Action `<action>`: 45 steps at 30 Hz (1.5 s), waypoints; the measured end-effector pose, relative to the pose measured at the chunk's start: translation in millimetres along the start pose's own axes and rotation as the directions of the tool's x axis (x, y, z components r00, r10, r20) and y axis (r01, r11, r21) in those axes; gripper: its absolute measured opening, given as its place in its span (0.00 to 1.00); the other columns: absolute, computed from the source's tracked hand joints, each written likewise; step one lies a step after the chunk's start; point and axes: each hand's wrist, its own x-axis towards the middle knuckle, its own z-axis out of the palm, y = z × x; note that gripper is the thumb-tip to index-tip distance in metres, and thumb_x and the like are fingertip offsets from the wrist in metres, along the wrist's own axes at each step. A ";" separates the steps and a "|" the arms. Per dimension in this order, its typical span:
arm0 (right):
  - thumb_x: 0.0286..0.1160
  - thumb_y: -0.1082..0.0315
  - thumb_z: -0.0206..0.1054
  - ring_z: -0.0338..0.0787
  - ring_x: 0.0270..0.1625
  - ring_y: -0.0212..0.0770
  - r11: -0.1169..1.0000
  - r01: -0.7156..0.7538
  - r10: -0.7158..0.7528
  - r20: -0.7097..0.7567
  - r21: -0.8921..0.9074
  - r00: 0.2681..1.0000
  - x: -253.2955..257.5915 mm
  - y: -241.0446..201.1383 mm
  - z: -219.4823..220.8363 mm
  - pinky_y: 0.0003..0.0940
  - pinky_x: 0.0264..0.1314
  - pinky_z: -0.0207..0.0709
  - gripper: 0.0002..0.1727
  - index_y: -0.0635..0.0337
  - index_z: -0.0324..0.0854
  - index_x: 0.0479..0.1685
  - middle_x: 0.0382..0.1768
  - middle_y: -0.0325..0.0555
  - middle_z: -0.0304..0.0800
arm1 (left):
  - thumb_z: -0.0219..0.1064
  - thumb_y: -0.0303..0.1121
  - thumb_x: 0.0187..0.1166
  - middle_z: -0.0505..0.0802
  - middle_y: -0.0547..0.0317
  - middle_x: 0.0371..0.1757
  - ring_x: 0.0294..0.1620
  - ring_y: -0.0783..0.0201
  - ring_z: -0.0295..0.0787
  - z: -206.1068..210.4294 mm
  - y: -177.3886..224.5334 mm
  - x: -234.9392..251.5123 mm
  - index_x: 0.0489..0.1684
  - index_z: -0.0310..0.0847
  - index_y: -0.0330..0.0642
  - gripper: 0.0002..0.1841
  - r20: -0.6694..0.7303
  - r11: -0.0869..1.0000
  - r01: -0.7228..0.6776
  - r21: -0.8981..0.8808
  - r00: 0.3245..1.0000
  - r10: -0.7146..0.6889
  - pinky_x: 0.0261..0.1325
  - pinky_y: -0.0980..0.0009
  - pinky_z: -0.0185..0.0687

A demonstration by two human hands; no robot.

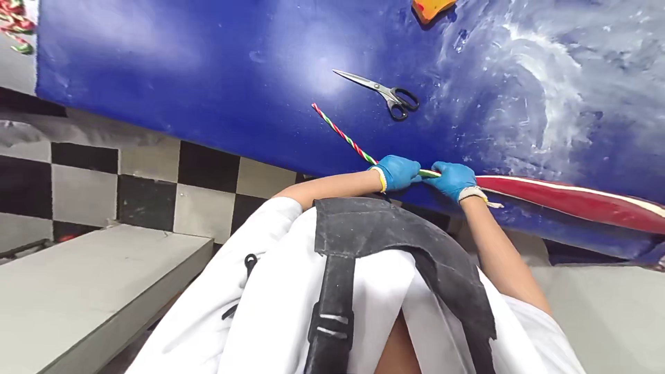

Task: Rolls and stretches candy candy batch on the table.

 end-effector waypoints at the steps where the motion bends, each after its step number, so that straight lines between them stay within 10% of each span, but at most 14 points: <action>1: 0.68 0.38 0.72 0.91 0.58 0.62 1.000 -0.007 0.007 -0.023 -0.012 1.000 0.4 -1.5 2.8 0.70 0.59 0.77 0.27 0.49 0.87 0.54 0.49 0.56 0.94 | 0.48 0.55 0.91 0.92 0.40 0.55 0.61 0.40 0.90 -6.9 -8.5 -15.8 0.59 0.81 0.38 0.28 0.055 0.998 -0.004 -0.055 0.998 0.007 0.60 0.34 0.82; 9: 0.71 0.49 0.74 0.90 0.60 0.67 0.990 -0.141 0.141 -0.041 -0.016 0.989 -0.9 -14.6 5.9 0.73 0.59 0.76 0.21 0.54 0.87 0.54 0.51 0.62 0.93 | 0.45 0.54 0.93 0.93 0.42 0.51 0.57 0.44 0.90 -46.2 -115.3 -154.1 0.57 0.86 0.39 0.29 0.122 0.960 -0.014 -0.279 0.991 0.051 0.62 0.37 0.80; 14: 0.71 0.46 0.75 0.89 0.58 0.68 0.988 -0.150 0.152 -0.043 0.036 0.987 -4.5 -19.4 6.4 0.75 0.60 0.75 0.23 0.55 0.86 0.53 0.49 0.64 0.92 | 0.50 0.54 0.92 0.94 0.54 0.45 0.46 0.60 0.89 -57.8 -233.9 -246.8 0.53 0.89 0.43 0.27 0.161 0.824 0.285 -0.489 0.958 -0.236 0.57 0.52 0.83; 17: 0.70 0.42 0.76 0.89 0.57 0.69 0.991 -0.125 0.127 -0.042 0.046 0.991 -5.0 -17.6 6.0 0.75 0.59 0.75 0.26 0.56 0.86 0.52 0.48 0.65 0.92 | 0.49 0.53 0.93 0.93 0.48 0.49 0.50 0.53 0.89 -73.1 -283.2 -305.5 0.56 0.88 0.41 0.27 0.183 0.700 0.584 -0.411 0.805 -0.565 0.60 0.47 0.82; 21: 0.70 0.38 0.74 0.90 0.56 0.68 0.996 -0.077 0.079 -0.044 0.049 0.996 -7.5 -15.4 6.2 0.74 0.60 0.75 0.29 0.56 0.86 0.51 0.46 0.63 0.92 | 0.53 0.45 0.90 0.88 0.30 0.64 0.67 0.29 0.85 -47.9 -255.6 -329.0 0.67 0.81 0.38 0.23 -0.422 0.515 0.837 -0.187 0.405 -0.811 0.65 0.26 0.75; 24: 0.71 0.36 0.72 0.90 0.57 0.67 0.997 -0.043 0.046 -0.052 0.056 0.998 -6.9 -12.4 6.9 0.73 0.61 0.75 0.31 0.57 0.86 0.52 0.47 0.63 0.92 | 0.52 0.52 0.88 0.80 0.39 0.81 0.85 0.40 0.71 15.8 -195.3 -266.7 0.84 0.69 0.39 0.32 -0.590 0.797 0.594 -0.111 0.606 -0.534 0.86 0.37 0.62; 26: 0.71 0.35 0.72 0.90 0.56 0.66 0.998 -0.016 0.020 -0.069 0.059 0.997 -5.7 -10.5 6.9 0.72 0.60 0.75 0.32 0.57 0.86 0.51 0.46 0.62 0.92 | 0.46 0.65 0.86 0.66 0.36 0.91 0.94 0.36 0.52 42.1 -164.4 -219.2 0.91 0.59 0.35 0.44 -0.537 0.870 0.492 -0.027 0.727 -0.428 0.91 0.30 0.34; 30: 0.70 0.31 0.69 0.91 0.56 0.62 0.998 0.001 0.004 -0.076 0.068 0.997 -6.0 -8.1 8.5 0.69 0.62 0.76 0.33 0.55 0.86 0.50 0.46 0.58 0.93 | 0.39 0.72 0.82 0.55 0.29 0.93 0.96 0.32 0.40 6.3 -173.3 -149.8 0.92 0.50 0.29 0.53 -0.638 0.760 0.650 0.006 0.587 -0.497 0.92 0.29 0.26; 37: 0.72 0.27 0.62 0.91 0.55 0.59 0.995 0.062 -0.056 -0.084 0.077 0.995 -3.8 -5.0 7.9 0.66 0.63 0.75 0.36 0.53 0.87 0.50 0.45 0.54 0.94 | 0.37 0.73 0.81 0.44 0.32 0.96 0.97 0.31 0.29 -101.3 -230.7 -67.9 0.98 0.37 0.46 0.51 -0.694 0.670 0.733 -0.115 0.424 -0.583 0.91 0.28 0.22; 41: 0.73 0.29 0.63 0.91 0.56 0.58 0.993 0.080 -0.074 -0.081 0.083 0.994 -3.6 -1.6 5.3 0.65 0.65 0.75 0.34 0.53 0.87 0.51 0.46 0.55 0.94 | 0.43 0.65 0.85 0.57 0.38 0.95 0.97 0.38 0.42 -128.0 -216.7 -41.9 0.96 0.48 0.41 0.45 -0.829 0.777 0.618 -0.119 0.369 -0.421 0.95 0.36 0.29; 45: 0.71 0.29 0.66 0.91 0.56 0.60 0.995 0.053 -0.048 -0.060 0.080 0.997 -1.9 -4.1 5.1 0.67 0.62 0.76 0.34 0.52 0.87 0.52 0.46 0.55 0.94 | 0.63 0.58 0.79 0.89 0.47 0.70 0.74 0.47 0.82 -63.4 -90.9 -9.2 0.74 0.80 0.47 0.31 -0.666 0.968 0.128 0.216 0.744 0.050 0.76 0.45 0.75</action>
